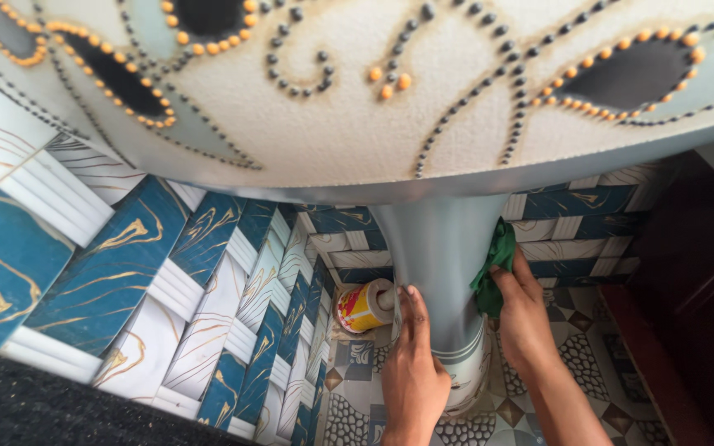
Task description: The person wipes the pedestal and the exterior underside of a decorated ceramic sink using a green cloth.
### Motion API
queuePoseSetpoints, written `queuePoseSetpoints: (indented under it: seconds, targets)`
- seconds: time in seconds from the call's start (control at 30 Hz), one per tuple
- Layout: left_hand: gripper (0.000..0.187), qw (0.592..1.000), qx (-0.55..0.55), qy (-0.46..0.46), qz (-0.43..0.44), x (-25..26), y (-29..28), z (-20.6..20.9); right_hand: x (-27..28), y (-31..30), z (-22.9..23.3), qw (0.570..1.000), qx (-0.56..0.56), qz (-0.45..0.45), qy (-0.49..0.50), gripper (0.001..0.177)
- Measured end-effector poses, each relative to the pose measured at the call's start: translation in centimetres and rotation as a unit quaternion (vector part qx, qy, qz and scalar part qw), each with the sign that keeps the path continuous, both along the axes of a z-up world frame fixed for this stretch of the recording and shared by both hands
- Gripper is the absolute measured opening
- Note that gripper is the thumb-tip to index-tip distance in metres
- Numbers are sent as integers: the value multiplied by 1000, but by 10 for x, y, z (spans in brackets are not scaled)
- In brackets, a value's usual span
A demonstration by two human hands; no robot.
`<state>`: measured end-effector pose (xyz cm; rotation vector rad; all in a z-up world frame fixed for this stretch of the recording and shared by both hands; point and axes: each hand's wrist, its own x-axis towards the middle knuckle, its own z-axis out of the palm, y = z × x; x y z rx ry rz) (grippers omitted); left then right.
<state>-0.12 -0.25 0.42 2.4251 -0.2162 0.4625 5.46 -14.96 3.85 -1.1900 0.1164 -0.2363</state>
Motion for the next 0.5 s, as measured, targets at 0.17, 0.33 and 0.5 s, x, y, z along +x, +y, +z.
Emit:
queuePoseSetpoints:
  seconds: [0.17,0.33,0.5]
  targets:
    - [101,1000,-4,3,0,1,-1,-3,-1,0,-1,1000,-2,3,-2,60]
    - [101,1000,-2,8,1,1,-1,-4,-2,1,3,1000,-9,2,-6,61]
    - [101,1000,-1,4,-1,2,-1,-3,-3,2,4,1000,-11,-1,6,61]
